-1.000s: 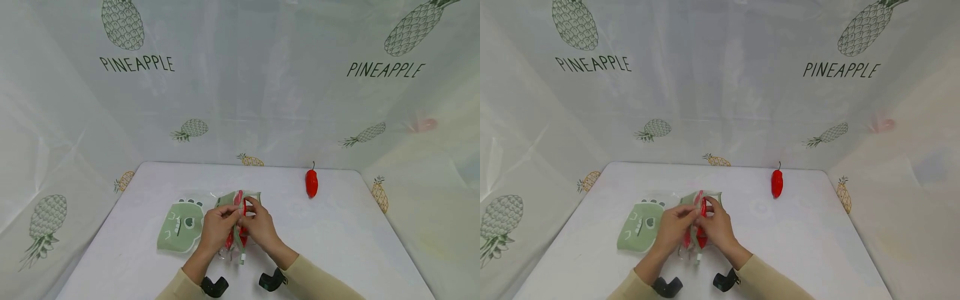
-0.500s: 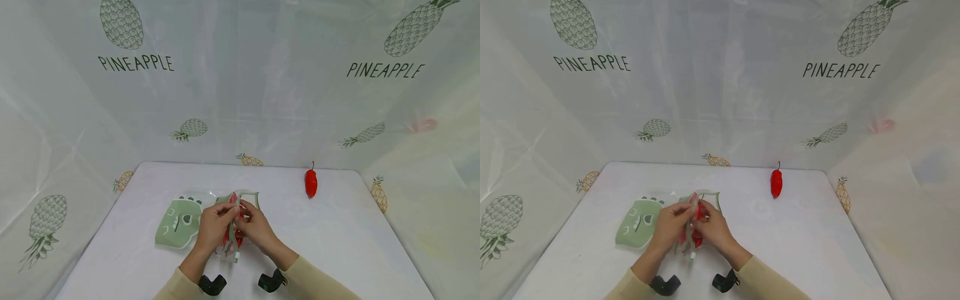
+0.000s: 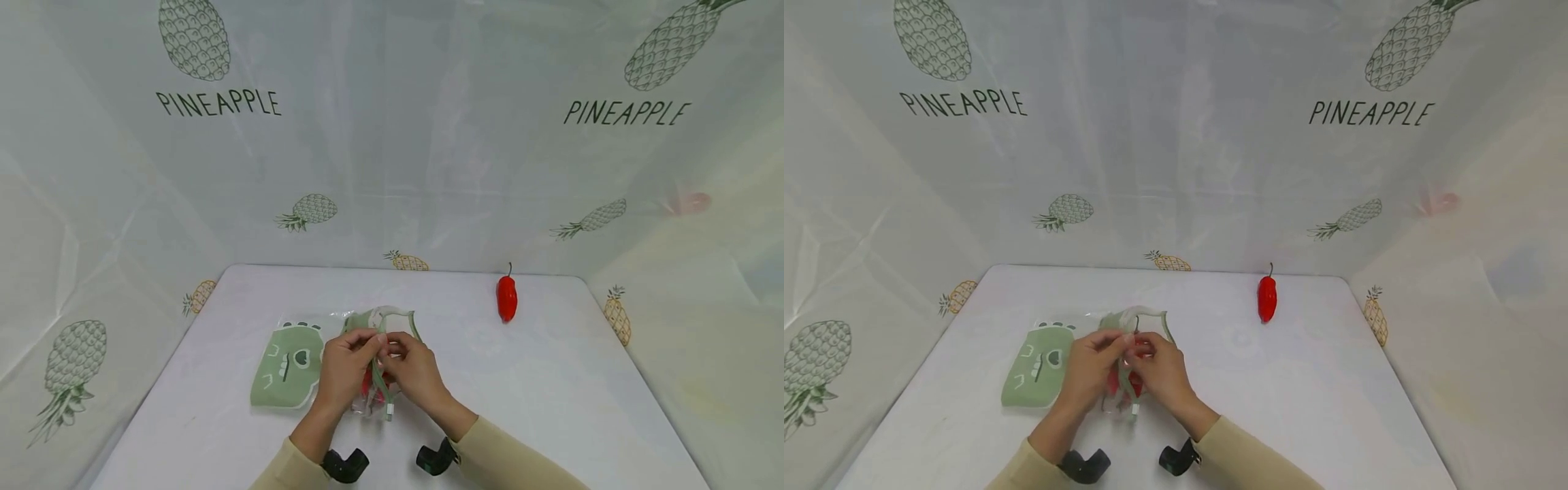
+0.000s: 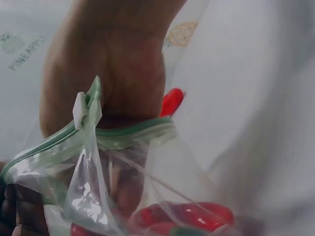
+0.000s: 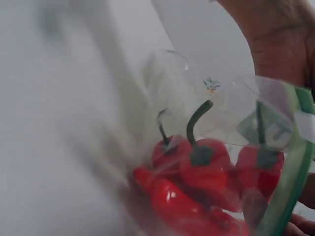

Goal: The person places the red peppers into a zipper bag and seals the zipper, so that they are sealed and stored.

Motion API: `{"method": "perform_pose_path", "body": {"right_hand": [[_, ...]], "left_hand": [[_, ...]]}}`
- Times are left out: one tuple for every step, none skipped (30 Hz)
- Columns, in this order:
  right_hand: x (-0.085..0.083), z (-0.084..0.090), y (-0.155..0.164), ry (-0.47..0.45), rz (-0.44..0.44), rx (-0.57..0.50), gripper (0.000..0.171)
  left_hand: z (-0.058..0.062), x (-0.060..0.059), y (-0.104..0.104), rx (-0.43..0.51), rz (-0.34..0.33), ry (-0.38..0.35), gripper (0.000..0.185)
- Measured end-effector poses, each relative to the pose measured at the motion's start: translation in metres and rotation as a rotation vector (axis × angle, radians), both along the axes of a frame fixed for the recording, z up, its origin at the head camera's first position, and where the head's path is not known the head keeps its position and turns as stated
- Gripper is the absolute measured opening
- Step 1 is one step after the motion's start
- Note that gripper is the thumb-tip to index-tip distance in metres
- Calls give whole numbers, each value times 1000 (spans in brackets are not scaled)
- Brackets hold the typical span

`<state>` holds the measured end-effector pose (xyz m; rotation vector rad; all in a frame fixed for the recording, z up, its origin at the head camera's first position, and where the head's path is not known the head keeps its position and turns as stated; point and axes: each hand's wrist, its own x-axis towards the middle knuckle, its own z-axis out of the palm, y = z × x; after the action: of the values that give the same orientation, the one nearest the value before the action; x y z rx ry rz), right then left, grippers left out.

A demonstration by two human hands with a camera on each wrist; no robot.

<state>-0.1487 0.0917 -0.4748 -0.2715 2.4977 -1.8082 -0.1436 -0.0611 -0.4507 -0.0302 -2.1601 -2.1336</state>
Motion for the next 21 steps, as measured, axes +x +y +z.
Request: {"method": "perform_pose_path", "body": {"right_hand": [[1, 1, 1, -4, -8, -6, 40], [1, 1, 2, -6, -15, -13, 42], [2, 2, 3, -8, -23, -20, 43], [2, 2, 5, -6, -33, -23, 44], [2, 2, 6, 0, -42, -29, 44], [2, 2, 8, 1, -52, -33, 44], [2, 3, 9, 4, -62, -36, 43], [2, 3, 11, 7, -69, -38, 42], [2, 3, 12, 6, -76, -44, 41], [1, 3, 14, 7, -84, -48, 41], [1, 3, 15, 7, -92, -54, 41], [1, 3, 17, 7, -100, -56, 42], [1, 4, 18, 11, -108, -58, 42], [0, 4, 20, 13, -116, -65, 44], [0, 4, 21, 15, -125, -72, 45], [0, 4, 23, 18, -135, -76, 46], [-1, 5, 25, 19, -141, -87, 47], [-2, 5, 27, 21, -147, -94, 48], [-2, 5, 29, 20, -153, -101, 49], [-3, 5, 31, 17, -157, -108, 50], [-4, 5, 34, 13, -161, -109, 51]], "left_hand": [[0, -1, -2, -10, 11, 1, 14], [0, -2, -4, -15, 21, 0, 14], [0, -3, -6, -18, 32, 0, 14], [0, -3, -7, -23, 41, -2, 15], [1, -4, -8, -28, 49, -5, 16], [1, -4, -10, -35, 56, -8, 16], [1, -4, -11, -37, 60, -16, 17], [1, -4, -11, -36, 61, -21, 18], [1, -4, -12, -40, 62, -26, 18], [1, -4, -12, -41, 62, -30, 19], [1, -5, -13, -44, 63, -33, 19], [1, -5, -13, -45, 63, -37, 18], [1, -5, -13, -47, 65, -39, 17], [1, -5, -13, -47, 66, -40, 17], [1, -5, -13, -48, 67, -42, 16], [1, -5, -12, -47, 68, -42, 15], [1, -5, -12, -46, 69, -42, 14], [1, -5, -12, -41, 69, -43, 14], [1, -5, -12, -42, 68, -38, 15], [0, -5, -12, -35, 67, -37, 15], [0, -5, -12, -30, 65, -35, 15]]}}
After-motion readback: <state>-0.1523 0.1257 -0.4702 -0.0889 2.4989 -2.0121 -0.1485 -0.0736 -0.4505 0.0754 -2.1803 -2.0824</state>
